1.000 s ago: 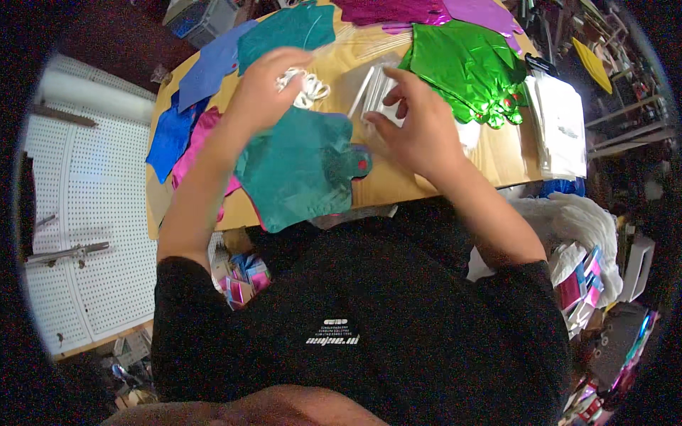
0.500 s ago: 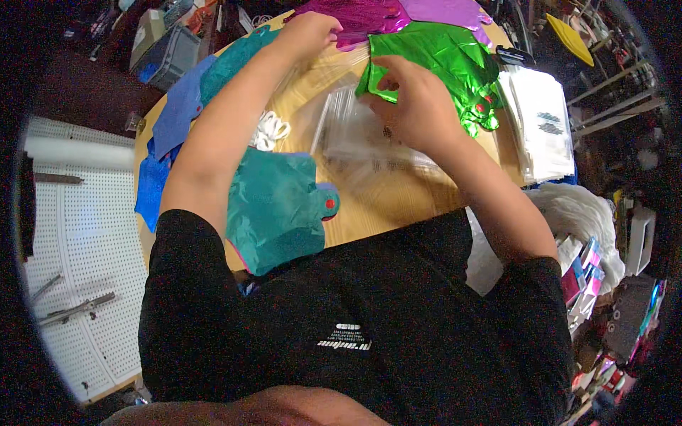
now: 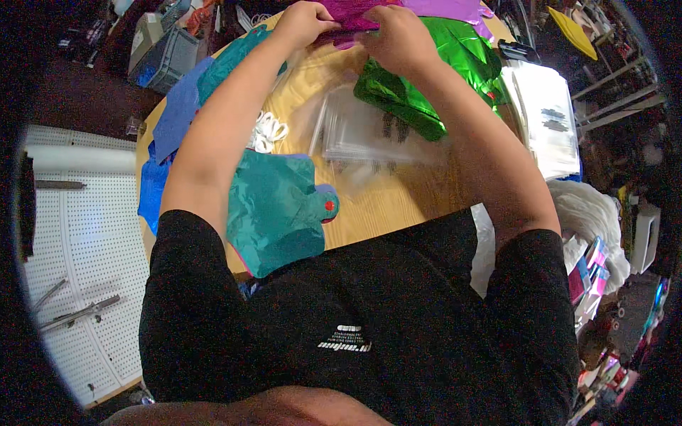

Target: Packaging star-shaped colorful decorations into plastic bags and cardboard sleeves.

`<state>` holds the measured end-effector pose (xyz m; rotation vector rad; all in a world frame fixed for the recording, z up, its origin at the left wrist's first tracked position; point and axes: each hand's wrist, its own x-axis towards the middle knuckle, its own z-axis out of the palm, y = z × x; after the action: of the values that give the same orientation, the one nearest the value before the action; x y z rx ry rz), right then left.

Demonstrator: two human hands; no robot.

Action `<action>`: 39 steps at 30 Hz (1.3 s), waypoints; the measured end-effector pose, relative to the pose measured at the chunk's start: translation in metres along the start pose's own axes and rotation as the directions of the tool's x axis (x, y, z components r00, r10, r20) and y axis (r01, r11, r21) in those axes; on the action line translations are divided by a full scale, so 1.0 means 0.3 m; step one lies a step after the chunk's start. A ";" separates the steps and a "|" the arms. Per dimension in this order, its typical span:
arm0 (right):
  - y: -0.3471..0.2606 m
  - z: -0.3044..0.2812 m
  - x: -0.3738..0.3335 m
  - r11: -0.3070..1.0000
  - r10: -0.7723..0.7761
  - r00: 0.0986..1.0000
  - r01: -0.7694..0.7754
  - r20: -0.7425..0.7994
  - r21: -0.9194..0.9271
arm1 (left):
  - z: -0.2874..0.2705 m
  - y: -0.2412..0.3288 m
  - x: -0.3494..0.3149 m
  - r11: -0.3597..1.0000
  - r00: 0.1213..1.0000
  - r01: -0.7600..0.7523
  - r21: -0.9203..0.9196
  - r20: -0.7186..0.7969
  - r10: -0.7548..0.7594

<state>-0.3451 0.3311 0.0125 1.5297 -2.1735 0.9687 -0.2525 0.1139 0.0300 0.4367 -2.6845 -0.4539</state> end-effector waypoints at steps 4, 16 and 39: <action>0.066 0.094 0.061 0.979 -0.205 0.976 0.205 -0.072 -0.012 | 0.009 -0.072 0.014 0.980 0.987 0.062 -0.191 -0.133 -0.089; 0.274 0.183 0.064 0.985 -0.111 0.943 0.147 0.315 -0.093 | -0.146 -0.230 0.192 0.958 0.833 0.164 -0.235 -0.487 -0.262; -0.506 -0.211 -0.103 0.009 0.166 0.660 -0.744 0.732 0.669 | -0.474 0.159 -0.975 0.652 0.743 -0.399 0.645 -0.189 0.642</action>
<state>-0.2022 0.3654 0.0924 1.3639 -2.5592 3.0784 0.0524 0.2262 0.0800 -0.1372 -2.3141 0.5856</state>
